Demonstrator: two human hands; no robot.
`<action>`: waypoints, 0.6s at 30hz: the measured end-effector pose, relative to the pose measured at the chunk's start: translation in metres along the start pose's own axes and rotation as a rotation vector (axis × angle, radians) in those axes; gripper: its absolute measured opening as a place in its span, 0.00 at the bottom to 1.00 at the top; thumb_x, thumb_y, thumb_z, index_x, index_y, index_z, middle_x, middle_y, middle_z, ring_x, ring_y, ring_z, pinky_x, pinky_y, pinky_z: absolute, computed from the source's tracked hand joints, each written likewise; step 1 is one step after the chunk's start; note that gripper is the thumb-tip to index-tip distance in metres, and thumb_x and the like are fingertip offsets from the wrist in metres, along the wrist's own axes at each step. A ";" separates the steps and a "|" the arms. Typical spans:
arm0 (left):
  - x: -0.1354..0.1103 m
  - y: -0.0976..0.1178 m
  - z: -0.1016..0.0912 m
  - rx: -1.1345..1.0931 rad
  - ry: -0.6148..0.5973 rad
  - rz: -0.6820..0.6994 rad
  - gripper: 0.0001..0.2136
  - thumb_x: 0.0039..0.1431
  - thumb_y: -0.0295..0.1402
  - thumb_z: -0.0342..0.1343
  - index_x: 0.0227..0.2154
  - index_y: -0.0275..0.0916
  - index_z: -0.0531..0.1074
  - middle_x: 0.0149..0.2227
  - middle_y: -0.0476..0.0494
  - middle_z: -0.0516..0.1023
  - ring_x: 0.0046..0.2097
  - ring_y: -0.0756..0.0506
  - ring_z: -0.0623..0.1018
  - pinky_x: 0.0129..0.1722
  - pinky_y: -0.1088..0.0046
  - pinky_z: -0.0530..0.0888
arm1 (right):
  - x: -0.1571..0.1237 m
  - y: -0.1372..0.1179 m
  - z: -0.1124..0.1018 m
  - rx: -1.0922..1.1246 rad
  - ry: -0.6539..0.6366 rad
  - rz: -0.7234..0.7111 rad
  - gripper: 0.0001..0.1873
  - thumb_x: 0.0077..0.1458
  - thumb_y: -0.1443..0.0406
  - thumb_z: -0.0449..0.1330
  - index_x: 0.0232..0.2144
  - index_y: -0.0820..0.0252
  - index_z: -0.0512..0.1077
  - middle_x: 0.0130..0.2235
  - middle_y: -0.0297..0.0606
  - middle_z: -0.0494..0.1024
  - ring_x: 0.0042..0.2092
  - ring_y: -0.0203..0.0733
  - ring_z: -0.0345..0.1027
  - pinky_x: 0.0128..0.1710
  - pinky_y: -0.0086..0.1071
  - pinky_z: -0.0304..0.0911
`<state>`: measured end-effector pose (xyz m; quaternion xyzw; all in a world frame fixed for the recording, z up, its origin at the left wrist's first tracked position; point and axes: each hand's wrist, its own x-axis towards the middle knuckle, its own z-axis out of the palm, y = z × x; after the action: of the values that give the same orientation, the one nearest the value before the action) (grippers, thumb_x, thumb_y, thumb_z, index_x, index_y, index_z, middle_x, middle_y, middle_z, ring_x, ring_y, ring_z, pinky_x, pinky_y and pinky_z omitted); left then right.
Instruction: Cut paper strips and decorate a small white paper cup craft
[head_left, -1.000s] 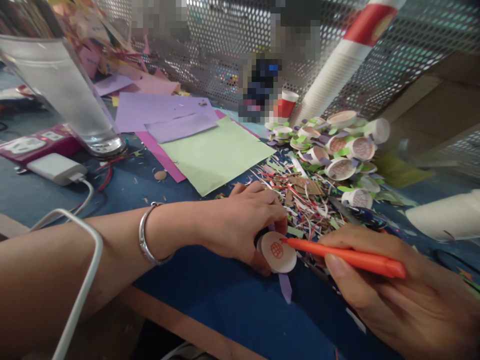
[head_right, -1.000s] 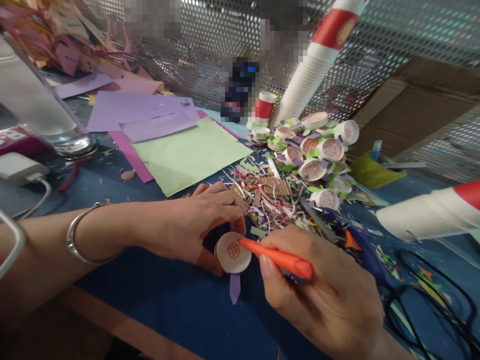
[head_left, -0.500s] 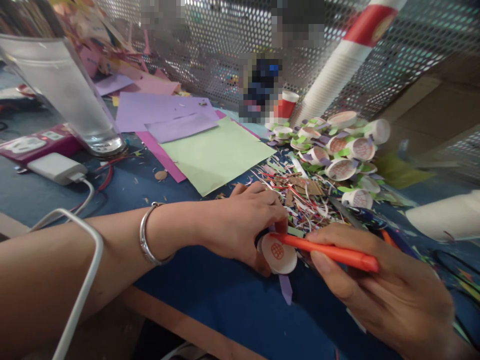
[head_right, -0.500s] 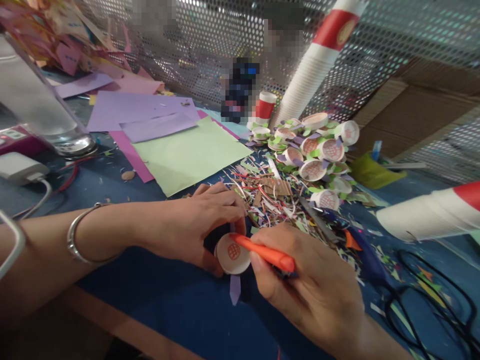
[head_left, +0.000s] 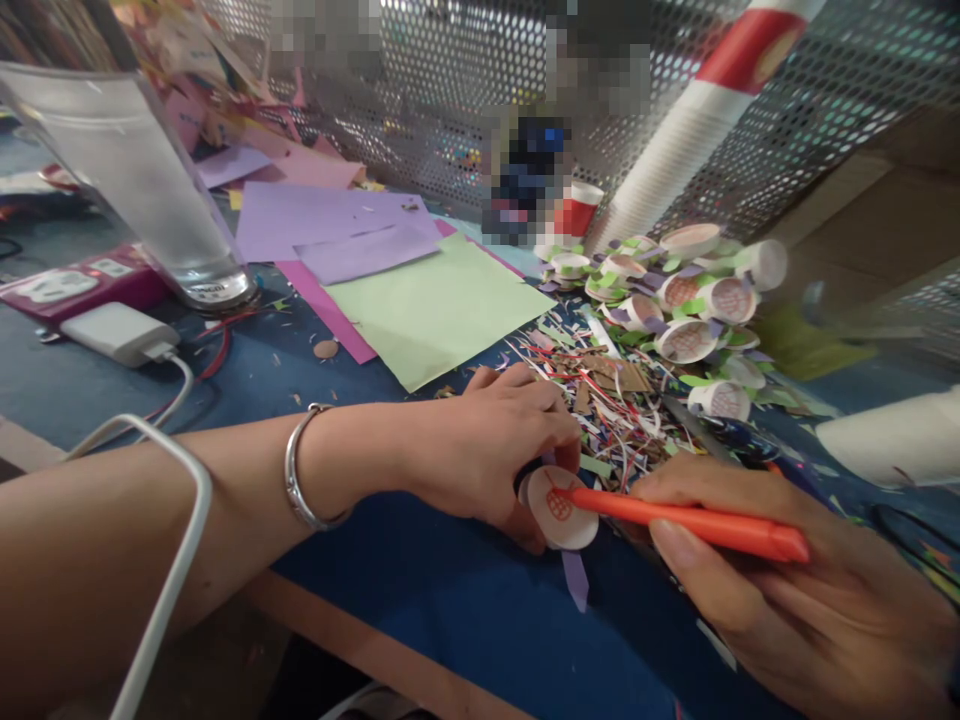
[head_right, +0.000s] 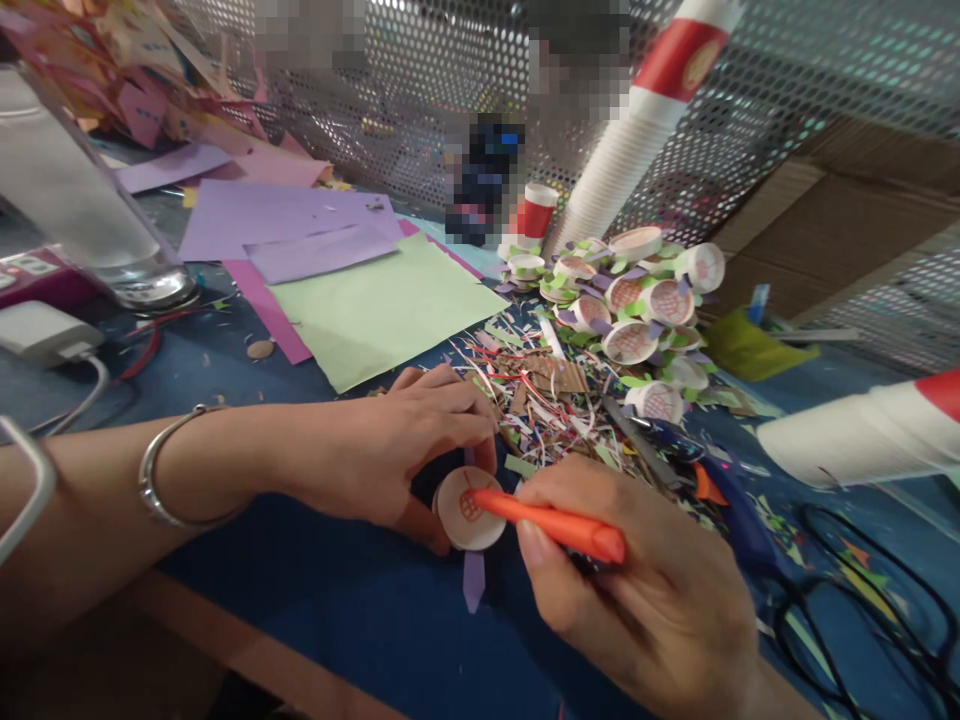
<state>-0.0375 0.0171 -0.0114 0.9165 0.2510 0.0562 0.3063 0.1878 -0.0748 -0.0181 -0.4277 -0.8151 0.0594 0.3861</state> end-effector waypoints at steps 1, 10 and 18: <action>0.000 0.000 0.000 0.001 0.001 0.002 0.22 0.49 0.42 0.69 0.47 0.43 0.75 0.54 0.43 0.71 0.58 0.35 0.64 0.55 0.57 0.60 | 0.000 0.001 0.000 0.011 -0.004 -0.014 0.11 0.61 0.72 0.62 0.43 0.50 0.74 0.36 0.31 0.84 0.32 0.41 0.79 0.34 0.34 0.75; 0.001 0.001 0.001 0.016 0.007 0.012 0.23 0.50 0.44 0.70 0.47 0.41 0.76 0.53 0.42 0.71 0.57 0.35 0.65 0.52 0.57 0.62 | 0.001 0.006 0.000 0.061 -0.108 -0.083 0.14 0.61 0.75 0.60 0.45 0.53 0.74 0.38 0.32 0.83 0.37 0.37 0.80 0.36 0.28 0.73; 0.000 0.000 0.001 0.020 0.009 0.018 0.25 0.48 0.44 0.72 0.47 0.41 0.76 0.52 0.43 0.71 0.57 0.36 0.65 0.51 0.59 0.62 | 0.000 0.007 0.001 0.099 -0.164 -0.083 0.13 0.63 0.74 0.59 0.46 0.53 0.74 0.39 0.31 0.82 0.38 0.35 0.79 0.38 0.25 0.71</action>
<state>-0.0368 0.0168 -0.0126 0.9216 0.2445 0.0606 0.2953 0.1912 -0.0702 -0.0219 -0.3677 -0.8571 0.1181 0.3409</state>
